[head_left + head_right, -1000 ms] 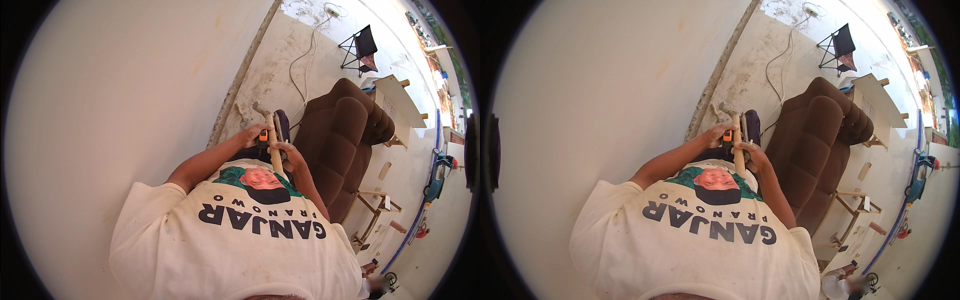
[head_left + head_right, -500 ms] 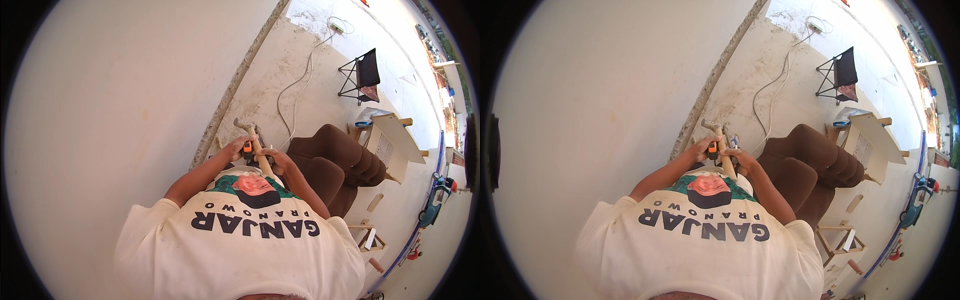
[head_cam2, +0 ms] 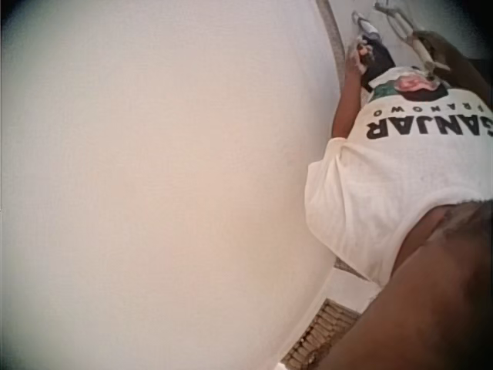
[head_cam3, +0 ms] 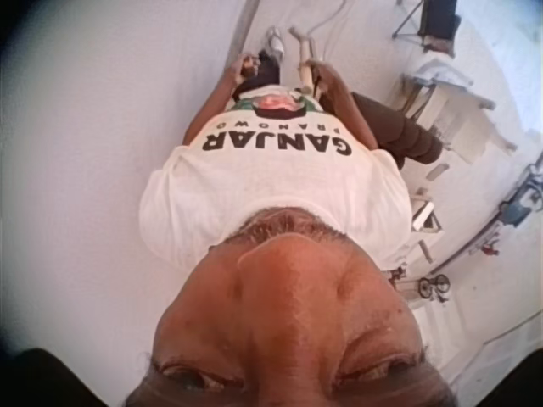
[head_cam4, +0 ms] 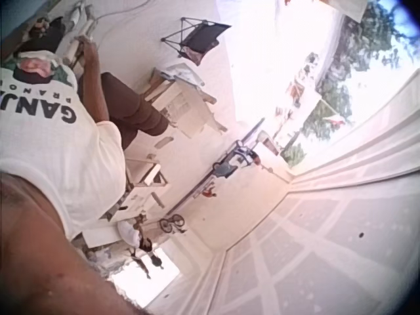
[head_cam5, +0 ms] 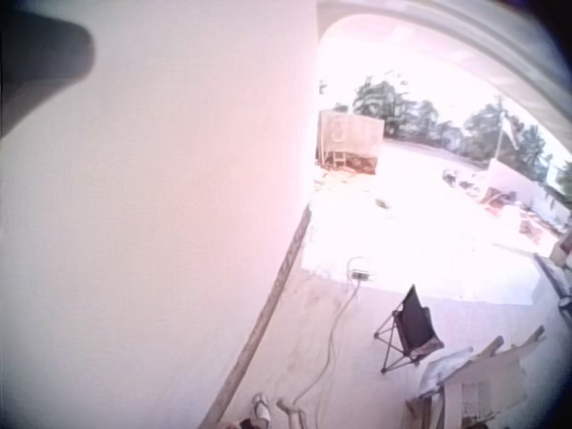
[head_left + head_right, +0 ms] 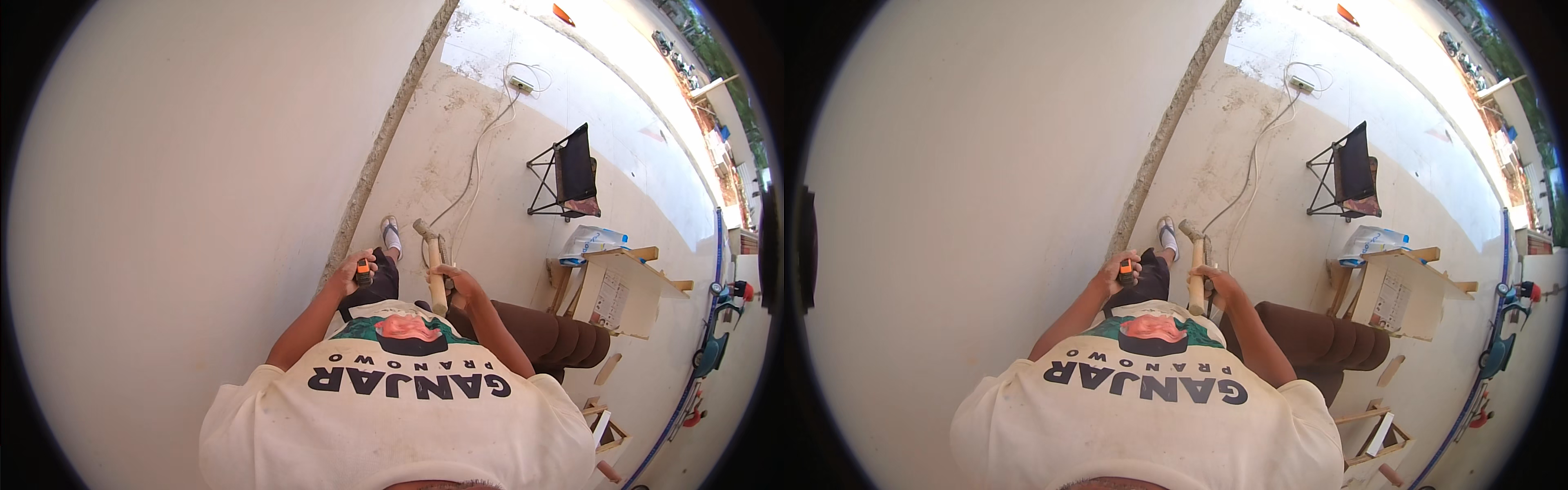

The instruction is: The person measures a wall corner with a tape measure, walks to another part of the room, and uses a hammer and a chisel to remove material from a wall edge.

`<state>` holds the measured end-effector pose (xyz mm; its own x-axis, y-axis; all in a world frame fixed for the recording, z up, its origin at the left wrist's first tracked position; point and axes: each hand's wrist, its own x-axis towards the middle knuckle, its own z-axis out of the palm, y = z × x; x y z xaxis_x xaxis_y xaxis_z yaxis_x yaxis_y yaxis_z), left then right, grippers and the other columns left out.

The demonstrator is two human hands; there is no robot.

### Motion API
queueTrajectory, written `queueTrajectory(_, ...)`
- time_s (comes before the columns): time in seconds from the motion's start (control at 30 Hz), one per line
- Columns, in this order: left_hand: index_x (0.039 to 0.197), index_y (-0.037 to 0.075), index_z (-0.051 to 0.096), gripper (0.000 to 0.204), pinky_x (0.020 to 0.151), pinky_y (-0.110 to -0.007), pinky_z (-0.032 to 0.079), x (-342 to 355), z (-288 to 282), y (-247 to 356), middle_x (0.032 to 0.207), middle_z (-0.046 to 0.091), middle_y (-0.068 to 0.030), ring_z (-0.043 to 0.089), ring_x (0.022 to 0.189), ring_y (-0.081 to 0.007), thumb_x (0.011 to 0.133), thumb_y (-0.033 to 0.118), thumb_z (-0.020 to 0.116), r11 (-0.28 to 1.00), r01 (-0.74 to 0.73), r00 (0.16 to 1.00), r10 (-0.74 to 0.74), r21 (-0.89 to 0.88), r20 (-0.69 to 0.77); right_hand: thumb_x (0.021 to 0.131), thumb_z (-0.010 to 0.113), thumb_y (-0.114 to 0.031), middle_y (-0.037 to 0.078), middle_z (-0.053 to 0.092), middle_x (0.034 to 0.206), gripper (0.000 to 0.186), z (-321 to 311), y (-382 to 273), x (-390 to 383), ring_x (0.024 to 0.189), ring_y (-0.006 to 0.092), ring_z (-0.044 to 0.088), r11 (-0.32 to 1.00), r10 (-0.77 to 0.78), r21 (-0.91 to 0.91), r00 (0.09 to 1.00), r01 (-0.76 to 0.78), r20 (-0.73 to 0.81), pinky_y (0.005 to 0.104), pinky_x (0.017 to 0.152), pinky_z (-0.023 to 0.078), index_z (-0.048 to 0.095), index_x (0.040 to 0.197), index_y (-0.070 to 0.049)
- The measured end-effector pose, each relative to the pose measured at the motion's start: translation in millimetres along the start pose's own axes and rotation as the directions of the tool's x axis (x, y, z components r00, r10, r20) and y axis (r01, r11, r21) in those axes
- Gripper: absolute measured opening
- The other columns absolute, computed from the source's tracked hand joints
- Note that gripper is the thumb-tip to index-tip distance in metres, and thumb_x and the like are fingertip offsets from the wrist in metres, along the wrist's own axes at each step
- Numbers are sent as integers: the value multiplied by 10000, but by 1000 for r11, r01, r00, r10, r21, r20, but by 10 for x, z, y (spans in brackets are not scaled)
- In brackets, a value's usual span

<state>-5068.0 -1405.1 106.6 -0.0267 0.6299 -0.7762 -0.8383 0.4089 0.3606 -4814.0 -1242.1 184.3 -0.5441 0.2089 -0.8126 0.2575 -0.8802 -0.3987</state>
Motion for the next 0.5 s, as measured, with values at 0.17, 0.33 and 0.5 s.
queueTrajectory(0.17, 910, 103, 530, 283, 505, -332, 502, 947, 36, 979, 694, 588, -54, 581, 556, -156, 830, 329, 681, 999, -43, 994, 39, -34, -99, 863, 599, -220, 95, 639, 823, 262, -531, -1104, 760, 618, 147, 576, 998, -42, 52, 999, 42, 4, 238, 508, 433, 596, 1002, 2)
queueTrajectory(0.33, 877, 124, 517, 306, 523, -321, 498, 1915, 874, 2312, 711, 592, -59, 584, 578, -152, 819, 366, 695, 993, 17, 1000, -18, 113, 9, 863, 597, -207, 93, 632, 809, 248, -841, -2309, 991, 615, 155, 569, 983, -77, 158, 990, 95, -115, 247, 503, 437, 593, 1001, -2)
queueTrajectory(0.5, 897, 133, 529, 337, 525, -311, 487, 2886, 1965, 3638, 740, 594, -46, 572, 595, -135, 808, 406, 705, 948, -42, 995, 11, 314, 101, 866, 602, -199, 105, 637, 833, 283, -1014, -3475, 1226, 678, 185, 604, 961, -136, 211, 971, 177, -196, 288, 607, 503, 583, 1043, 21)
